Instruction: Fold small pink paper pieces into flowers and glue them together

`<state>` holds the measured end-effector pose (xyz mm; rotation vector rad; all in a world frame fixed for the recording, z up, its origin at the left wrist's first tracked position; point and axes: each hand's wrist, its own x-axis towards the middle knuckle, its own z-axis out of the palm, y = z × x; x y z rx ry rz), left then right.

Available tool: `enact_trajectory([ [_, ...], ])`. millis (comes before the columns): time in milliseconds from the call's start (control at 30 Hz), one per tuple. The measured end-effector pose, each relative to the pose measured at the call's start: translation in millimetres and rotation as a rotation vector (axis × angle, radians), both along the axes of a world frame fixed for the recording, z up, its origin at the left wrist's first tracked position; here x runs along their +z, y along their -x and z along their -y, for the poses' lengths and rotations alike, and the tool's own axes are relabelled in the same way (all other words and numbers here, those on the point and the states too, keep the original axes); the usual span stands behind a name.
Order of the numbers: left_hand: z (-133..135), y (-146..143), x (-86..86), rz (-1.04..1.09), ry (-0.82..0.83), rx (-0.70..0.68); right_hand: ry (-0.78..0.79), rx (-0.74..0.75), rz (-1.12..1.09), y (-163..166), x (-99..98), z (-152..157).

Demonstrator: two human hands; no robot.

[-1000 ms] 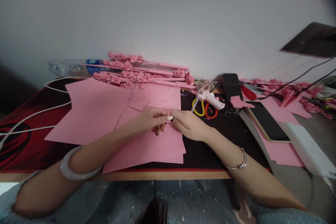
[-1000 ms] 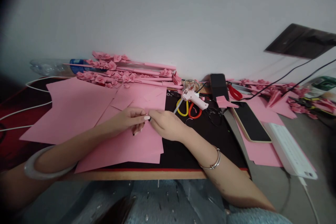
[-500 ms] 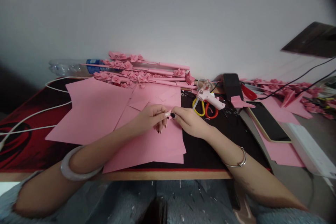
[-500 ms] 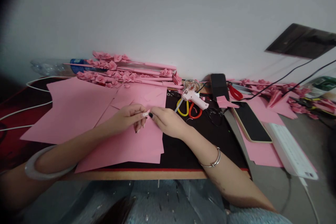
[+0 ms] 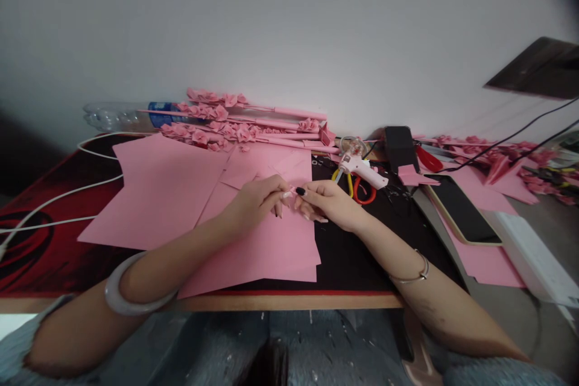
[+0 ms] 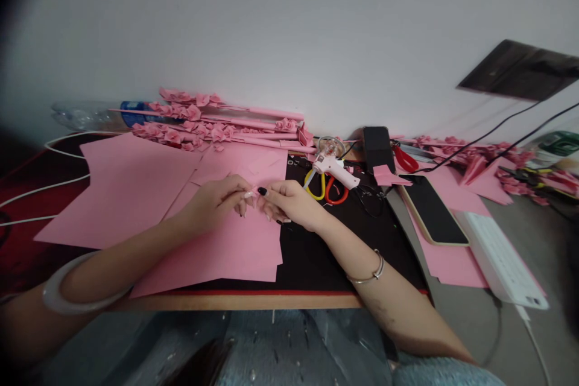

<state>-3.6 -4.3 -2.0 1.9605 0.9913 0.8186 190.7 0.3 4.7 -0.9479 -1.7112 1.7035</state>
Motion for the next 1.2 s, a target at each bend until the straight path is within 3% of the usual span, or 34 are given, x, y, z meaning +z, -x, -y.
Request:
enact_trajectory([
  [167,-2,4,-1.6,-0.118,-0.281,-0.030,0.279,-0.031,-0.132,-1,3.0,1],
  [333,-4,7,-6.6,-0.139,-0.454,-0.054,0.404,-0.019,-0.173,-3,2.7,0],
  [433,-3,4,-8.3,-0.077,-0.322,0.018,0.385,-0.008,-0.183,-4,0.6,-2],
  [533,-1,0,-8.1,0.112,-0.047,0.066,0.321,-0.029,-0.162,-5,-0.6,-3],
  [633,-1,-3,-4.7,0.288,0.206,0.057,0.203,-0.064,-0.097,-5,-0.4,-4],
  [767,-1,-4,1.2,0.340,0.384,0.062,0.020,-0.054,0.009,-5,1.1,-4],
  [967,-2,-5,-1.8,0.377,0.515,0.111,-0.160,0.004,0.184,-4,2.5,-2],
  [1200,-2,-3,-2.4,0.294,0.443,0.143,-0.430,-0.048,0.398,-1,2.9,5],
])
